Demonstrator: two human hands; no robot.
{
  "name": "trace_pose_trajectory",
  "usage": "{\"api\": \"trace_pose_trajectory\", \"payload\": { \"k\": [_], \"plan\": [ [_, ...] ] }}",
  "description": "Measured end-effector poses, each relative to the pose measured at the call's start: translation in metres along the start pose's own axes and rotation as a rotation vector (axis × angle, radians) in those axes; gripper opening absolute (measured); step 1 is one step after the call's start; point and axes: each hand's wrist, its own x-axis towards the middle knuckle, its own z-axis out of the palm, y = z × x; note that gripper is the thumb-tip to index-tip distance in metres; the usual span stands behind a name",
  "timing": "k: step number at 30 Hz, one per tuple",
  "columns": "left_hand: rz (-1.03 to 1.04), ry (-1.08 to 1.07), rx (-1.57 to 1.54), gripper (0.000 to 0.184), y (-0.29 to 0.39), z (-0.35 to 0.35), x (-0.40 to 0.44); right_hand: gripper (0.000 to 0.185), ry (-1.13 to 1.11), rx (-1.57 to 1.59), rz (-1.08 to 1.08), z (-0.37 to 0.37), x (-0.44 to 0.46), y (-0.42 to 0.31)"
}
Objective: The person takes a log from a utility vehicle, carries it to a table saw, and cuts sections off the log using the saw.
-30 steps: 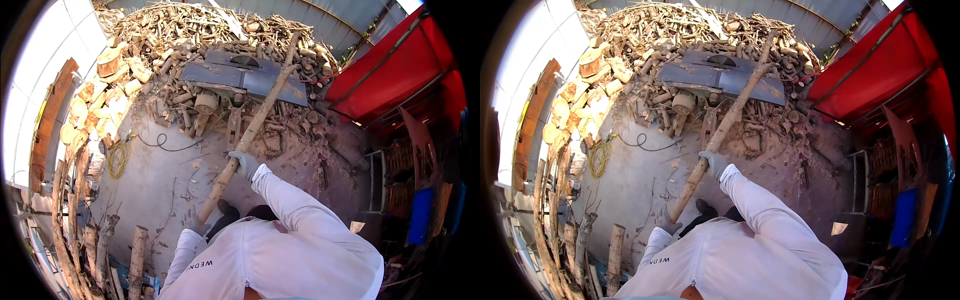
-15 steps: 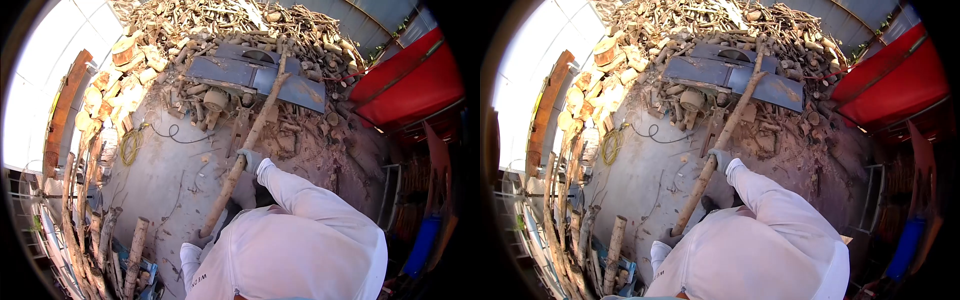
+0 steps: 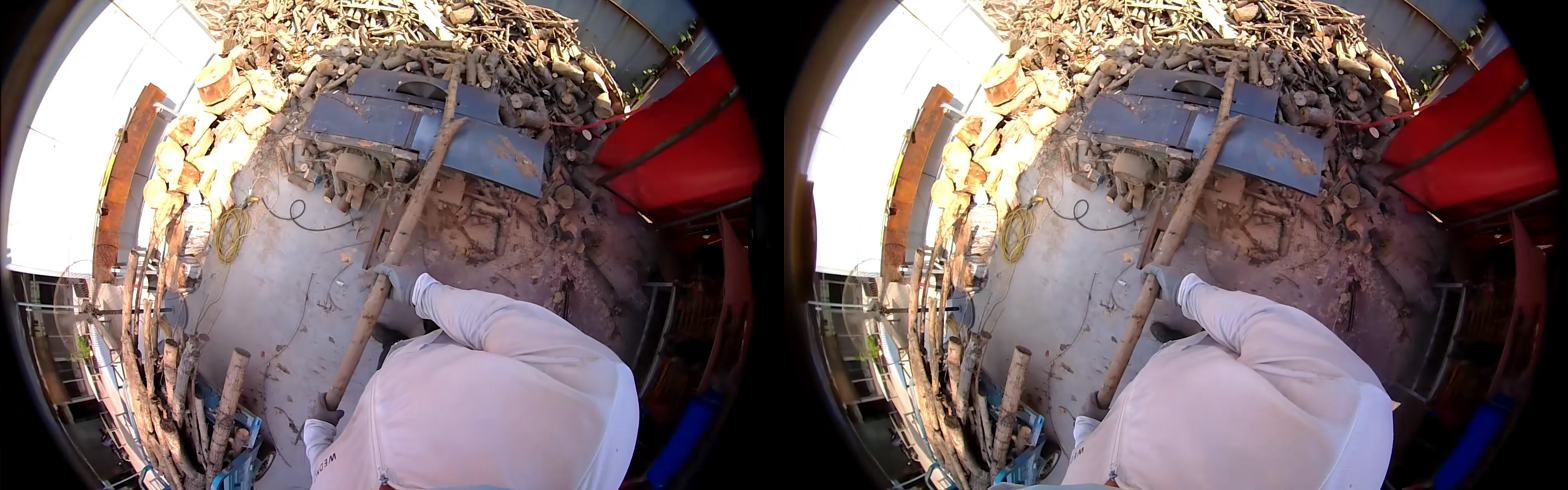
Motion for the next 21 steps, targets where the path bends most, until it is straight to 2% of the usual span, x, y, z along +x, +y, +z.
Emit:
{"api": "trace_pose_trajectory", "payload": {
  "k": [2,5,7,8,9,10,12,14,16,18,21],
  "plan": [
    [-0.004,0.012,0.079,0.083,-0.010,-0.003,0.004,0.018,-0.018,0.024,0.021,-0.008,0.023,0.008],
    [0.017,0.007,0.032,0.084,-0.016,-0.015,0.007,0.019,-0.045,0.086,0.038,-0.009,0.044,0.016],
    [-0.090,-0.144,0.065,0.084,-0.012,-0.023,0.014,0.020,-0.084,0.032,0.081,-0.004,0.032,0.009],
    [0.019,-0.124,-0.033,0.082,-0.067,0.008,0.029,0.019,-0.070,0.037,0.075,-0.004,0.038,0.012],
    [0.027,-0.123,-0.021,0.082,-0.080,0.016,0.041,0.019,-0.073,0.048,0.066,-0.015,0.049,0.022],
    [0.018,-0.127,-0.013,0.082,-0.090,0.019,0.044,0.017,-0.158,-0.173,-0.148,-0.028,0.061,0.039],
    [-0.008,-0.132,0.001,0.080,-0.108,0.013,0.048,0.013,-0.104,0.016,-0.039,0.004,-0.004,0.012],
    [-0.029,-0.158,0.006,0.077,-0.111,0.014,0.047,0.018,-0.088,0.060,-0.015,-0.015,-0.005,0.012],
    [-0.056,-0.210,0.018,0.074,-0.067,0.003,0.040,0.017,-0.036,0.071,-0.031,-0.034,-0.015,-0.008],
    [-0.062,-0.242,0.017,0.071,0.042,-0.025,0.017,0.020,0.022,0.070,-0.118,-0.055,0.001,-0.038],
    [0.044,-0.098,-0.089,0.070,0.140,-0.030,0.019,0.032,0.065,0.044,-0.331,-0.072,0.041,-0.089]
  ]
}}
